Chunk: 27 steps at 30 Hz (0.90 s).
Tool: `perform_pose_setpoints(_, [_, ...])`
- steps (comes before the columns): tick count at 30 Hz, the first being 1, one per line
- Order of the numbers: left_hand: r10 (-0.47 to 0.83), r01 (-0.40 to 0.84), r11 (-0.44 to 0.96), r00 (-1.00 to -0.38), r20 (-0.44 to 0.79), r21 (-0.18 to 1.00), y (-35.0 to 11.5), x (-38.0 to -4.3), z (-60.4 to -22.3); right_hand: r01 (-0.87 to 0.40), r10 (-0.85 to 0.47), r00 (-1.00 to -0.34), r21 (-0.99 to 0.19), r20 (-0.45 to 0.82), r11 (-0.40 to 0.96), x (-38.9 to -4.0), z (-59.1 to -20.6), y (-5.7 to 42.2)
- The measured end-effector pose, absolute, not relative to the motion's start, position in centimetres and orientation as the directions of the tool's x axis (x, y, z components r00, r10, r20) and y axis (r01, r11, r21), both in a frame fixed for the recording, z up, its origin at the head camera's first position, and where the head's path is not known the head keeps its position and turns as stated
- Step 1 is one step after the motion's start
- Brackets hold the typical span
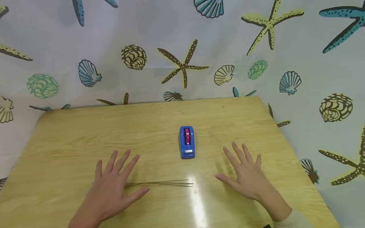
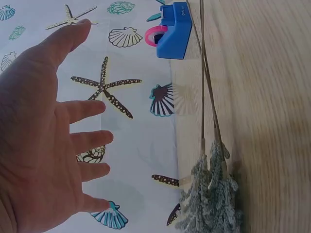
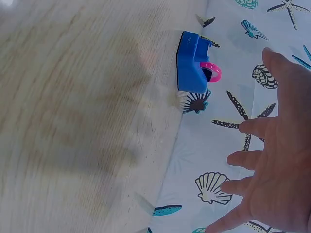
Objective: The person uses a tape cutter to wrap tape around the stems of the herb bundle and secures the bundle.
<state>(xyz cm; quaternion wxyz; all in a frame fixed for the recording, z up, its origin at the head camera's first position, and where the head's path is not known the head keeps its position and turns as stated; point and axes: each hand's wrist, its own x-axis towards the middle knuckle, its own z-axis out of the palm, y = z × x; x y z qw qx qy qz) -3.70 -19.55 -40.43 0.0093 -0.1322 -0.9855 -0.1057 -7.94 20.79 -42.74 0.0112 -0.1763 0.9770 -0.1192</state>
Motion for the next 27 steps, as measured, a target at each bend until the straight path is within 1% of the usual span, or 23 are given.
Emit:
perform_pose_setpoints(6, [0.304, 0.301, 0.91, -0.952, 0.033, 0.286, -19.2, -4.3, -40.8, -0.388, -0.388, -0.921, -0.217, 0.042, 0.896, -8.3, -43.3, 20.4])
perform_pose_setpoints(11, [0.337, 0.329, 0.893, -0.941, 0.03, 0.307, -18.7, -5.1, -41.3, -0.434, -0.427, -0.901, -0.186, 0.081, 0.882, -8.5, -43.7, 20.0])
perform_pose_setpoints(18, [0.363, 0.338, 0.873, -0.932, -0.004, 0.351, -18.7, -6.9, -42.7, -0.495, -0.483, -0.869, -0.229, 0.108, 0.838, -9.0, -44.1, 18.5])
perform_pose_setpoints(27, [0.411, 0.357, 0.838, -0.91, -0.049, 0.412, -18.0, -8.7, -43.7, -0.562, -0.549, -0.827, -0.239, 0.121, 0.792, -10.1, -44.5, 16.0])
